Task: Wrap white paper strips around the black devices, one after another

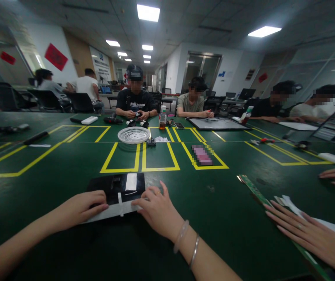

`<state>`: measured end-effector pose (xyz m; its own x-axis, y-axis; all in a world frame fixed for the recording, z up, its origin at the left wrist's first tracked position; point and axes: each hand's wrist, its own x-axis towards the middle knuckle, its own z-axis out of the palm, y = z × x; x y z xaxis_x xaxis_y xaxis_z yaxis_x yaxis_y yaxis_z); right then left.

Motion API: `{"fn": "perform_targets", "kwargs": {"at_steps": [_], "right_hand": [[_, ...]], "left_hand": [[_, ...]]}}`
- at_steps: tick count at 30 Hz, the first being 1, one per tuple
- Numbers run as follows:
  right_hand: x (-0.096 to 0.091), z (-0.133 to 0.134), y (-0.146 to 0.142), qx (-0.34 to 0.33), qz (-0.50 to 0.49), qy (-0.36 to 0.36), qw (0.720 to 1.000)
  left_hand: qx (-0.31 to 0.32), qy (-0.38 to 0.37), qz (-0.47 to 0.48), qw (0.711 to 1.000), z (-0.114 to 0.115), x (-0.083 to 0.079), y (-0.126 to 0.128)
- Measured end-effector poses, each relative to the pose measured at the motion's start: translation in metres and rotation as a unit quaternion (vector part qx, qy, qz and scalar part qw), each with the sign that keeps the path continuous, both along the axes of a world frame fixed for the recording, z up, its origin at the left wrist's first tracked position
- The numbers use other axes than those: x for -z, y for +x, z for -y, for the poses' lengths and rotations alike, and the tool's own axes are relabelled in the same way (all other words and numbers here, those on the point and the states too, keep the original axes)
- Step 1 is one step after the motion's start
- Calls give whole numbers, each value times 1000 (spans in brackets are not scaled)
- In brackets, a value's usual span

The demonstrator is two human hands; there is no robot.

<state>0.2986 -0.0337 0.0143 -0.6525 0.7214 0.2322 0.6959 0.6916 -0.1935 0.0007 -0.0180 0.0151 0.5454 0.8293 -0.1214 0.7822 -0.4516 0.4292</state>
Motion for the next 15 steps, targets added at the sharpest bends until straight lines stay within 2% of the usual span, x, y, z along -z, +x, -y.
{"fn": "perform_targets", "kwargs": {"at_steps": [6,15], "right_hand": [[10,-2,-1,11,40,26,999],[15,-3,1,-11,82,52,995]], "left_hand": [[-67,-6,-74,995,-6,8,-3],[-71,23,-93,993,-7,10,-1]]}}
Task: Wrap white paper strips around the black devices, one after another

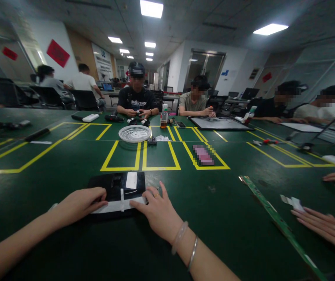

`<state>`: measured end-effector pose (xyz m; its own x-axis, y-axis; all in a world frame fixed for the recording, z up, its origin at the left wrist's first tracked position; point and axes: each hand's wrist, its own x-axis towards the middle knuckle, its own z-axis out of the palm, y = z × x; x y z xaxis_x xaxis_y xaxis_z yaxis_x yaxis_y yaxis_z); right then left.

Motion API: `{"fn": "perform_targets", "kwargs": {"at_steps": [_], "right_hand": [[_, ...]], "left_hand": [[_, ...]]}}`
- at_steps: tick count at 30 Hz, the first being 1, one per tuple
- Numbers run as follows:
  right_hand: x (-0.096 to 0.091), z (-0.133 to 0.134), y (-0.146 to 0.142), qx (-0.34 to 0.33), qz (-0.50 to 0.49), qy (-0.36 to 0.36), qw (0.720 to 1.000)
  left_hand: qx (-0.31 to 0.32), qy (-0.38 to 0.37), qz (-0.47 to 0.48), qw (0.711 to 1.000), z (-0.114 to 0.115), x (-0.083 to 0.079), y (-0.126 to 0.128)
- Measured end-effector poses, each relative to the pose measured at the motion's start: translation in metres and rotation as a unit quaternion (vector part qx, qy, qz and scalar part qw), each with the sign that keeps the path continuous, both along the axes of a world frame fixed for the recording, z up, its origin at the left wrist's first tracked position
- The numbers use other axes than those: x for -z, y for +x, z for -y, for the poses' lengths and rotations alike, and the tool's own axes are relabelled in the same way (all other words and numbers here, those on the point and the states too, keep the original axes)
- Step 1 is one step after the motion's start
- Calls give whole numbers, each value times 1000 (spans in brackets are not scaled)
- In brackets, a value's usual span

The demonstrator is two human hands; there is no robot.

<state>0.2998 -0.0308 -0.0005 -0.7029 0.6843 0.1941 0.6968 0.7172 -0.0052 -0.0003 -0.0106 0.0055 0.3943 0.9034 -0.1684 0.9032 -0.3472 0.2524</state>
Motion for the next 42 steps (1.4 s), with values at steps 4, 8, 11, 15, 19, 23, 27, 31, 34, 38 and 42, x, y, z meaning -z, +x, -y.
{"fn": "perform_targets", "kwargs": {"at_steps": [4,8,11,15,19,23,27,31,34,38,42], "right_hand": [[3,0,1,0,6,-4,1000],[2,4,-3,11,10,-3,1000],[0,8,-6,10,13,0,1000],[-1,10,-9,6,14,-12,1000],[-5,10,-8,7,13,-38,999],[-7,9,-8,6,10,-52,999],[-7,8,-8,-1,6,-66,998],[-9,9,-9,-6,8,-71,997],[-12,9,-9,-3,-2,-73,997],[-15,9,-9,0,-8,-80,997],[-13,9,-10,3,-4,-80,997]], "left_hand": [[6,2,-6,1000,-1,2,1],[13,13,-19,1000,-1,4,1],[18,20,-32,999,1,4,1],[13,28,-61,998,2,1,5],[8,30,-107,994,2,-3,8],[-16,6,-139,990,0,-5,3],[-31,-5,-143,989,0,-8,-6],[-41,-5,-151,988,0,-13,-9],[-45,-10,-146,988,0,-15,-10],[-44,-2,-122,992,-1,-11,-14],[-41,2,-109,993,0,-12,-15]]}}
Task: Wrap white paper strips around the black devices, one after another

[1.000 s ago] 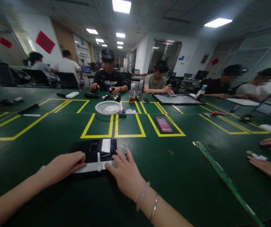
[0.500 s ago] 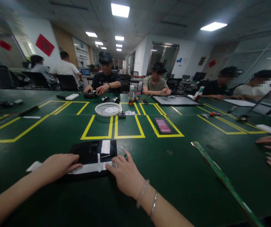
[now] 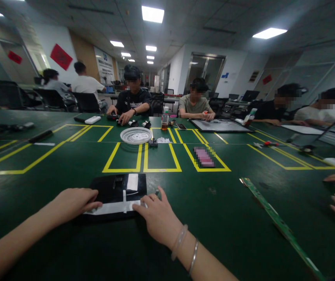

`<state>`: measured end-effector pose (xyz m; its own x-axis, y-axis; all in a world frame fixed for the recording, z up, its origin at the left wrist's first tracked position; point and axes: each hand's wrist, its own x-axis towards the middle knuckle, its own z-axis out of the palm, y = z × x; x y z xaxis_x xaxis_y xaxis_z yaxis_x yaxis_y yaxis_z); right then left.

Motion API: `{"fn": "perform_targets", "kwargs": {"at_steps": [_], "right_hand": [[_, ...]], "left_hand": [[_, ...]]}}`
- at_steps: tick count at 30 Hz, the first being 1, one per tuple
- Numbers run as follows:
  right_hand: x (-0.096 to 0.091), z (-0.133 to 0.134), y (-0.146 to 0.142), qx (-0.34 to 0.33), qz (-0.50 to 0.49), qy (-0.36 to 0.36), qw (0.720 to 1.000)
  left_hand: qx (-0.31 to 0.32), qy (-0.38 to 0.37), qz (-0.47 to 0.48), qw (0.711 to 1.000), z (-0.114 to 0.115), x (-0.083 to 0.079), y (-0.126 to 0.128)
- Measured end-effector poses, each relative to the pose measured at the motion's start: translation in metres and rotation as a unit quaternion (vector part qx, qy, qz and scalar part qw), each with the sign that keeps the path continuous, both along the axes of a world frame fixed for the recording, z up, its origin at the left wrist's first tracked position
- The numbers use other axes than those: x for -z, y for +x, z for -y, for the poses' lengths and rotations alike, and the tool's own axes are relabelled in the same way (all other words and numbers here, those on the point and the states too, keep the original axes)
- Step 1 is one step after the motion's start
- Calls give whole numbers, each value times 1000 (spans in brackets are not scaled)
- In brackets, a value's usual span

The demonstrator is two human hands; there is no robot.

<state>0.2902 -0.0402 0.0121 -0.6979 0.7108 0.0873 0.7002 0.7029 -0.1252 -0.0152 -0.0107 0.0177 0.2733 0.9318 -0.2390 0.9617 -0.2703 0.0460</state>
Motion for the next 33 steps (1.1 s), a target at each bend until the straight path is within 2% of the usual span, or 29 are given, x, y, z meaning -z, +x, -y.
{"fn": "perform_targets", "kwargs": {"at_steps": [3,7,11,18,30,33], "right_hand": [[1,1,0,3,1,7,1000],[0,1,0,-4,1,21,1000],[-1,1,1,-9,2,32,999],[-6,-2,6,13,-37,99,994],[-10,-6,12,17,-46,103,993],[-9,-8,14,18,-51,112,992]], "left_hand": [[15,38,-14,999,3,-5,3],[95,104,52,989,5,0,6],[161,78,109,978,7,13,7],[163,65,110,978,7,18,9],[215,96,131,963,4,15,12],[207,110,136,962,3,13,10]]}}
